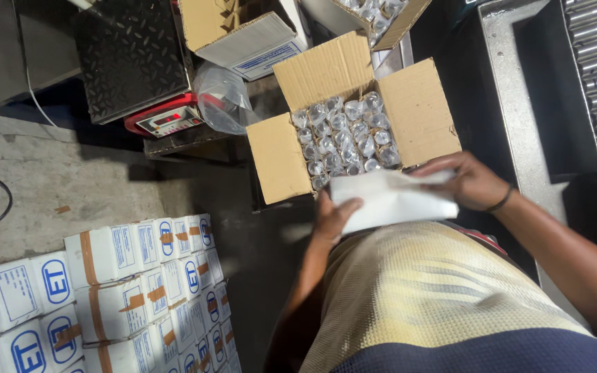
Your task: The person packs small cylindrical items into a cardboard box with dividers, then seals the box with tape and stacks it with other boxes.
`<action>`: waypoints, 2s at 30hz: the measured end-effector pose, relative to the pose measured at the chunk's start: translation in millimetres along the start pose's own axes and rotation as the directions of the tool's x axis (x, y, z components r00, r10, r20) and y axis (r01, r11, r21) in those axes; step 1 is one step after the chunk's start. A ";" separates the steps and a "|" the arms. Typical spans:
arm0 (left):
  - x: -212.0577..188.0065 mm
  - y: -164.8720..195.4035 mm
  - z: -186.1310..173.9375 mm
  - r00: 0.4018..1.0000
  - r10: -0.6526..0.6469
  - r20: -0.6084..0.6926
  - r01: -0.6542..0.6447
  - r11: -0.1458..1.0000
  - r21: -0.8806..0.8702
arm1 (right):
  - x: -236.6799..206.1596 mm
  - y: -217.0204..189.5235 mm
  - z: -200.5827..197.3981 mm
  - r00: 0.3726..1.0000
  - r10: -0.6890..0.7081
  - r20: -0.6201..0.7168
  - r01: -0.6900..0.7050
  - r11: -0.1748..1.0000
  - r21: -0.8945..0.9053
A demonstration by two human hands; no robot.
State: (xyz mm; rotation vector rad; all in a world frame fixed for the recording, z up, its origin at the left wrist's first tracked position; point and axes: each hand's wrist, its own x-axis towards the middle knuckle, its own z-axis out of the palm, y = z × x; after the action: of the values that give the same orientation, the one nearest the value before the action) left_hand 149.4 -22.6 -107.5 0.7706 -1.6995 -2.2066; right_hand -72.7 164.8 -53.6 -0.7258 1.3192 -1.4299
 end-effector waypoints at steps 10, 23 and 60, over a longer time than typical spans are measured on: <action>-5.1 56.3 -5.6 0.972 -0.053 0.230 0.153 0.884 -0.442 | 9.3 -21.9 14.1 0.988 0.152 0.000 -0.152 0.988 -0.017; 1.7 21.6 -12.6 0.990 0.054 0.129 -0.050 0.998 -0.035 | 3.7 18.4 -25.4 0.971 -0.204 0.127 0.197 0.978 0.066; 102.4 73.1 42.4 0.935 0.038 -0.354 -0.220 0.843 -0.491 | 105.7 -18.1 75.3 0.952 -0.151 -0.265 -0.122 0.607 -0.785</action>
State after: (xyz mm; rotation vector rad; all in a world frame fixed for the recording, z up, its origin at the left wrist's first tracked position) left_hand 32.7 -60.1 -56.5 0.7887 -0.8917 -2.1390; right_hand -40.9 38.3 -40.8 -1.1140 2.2670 -0.9150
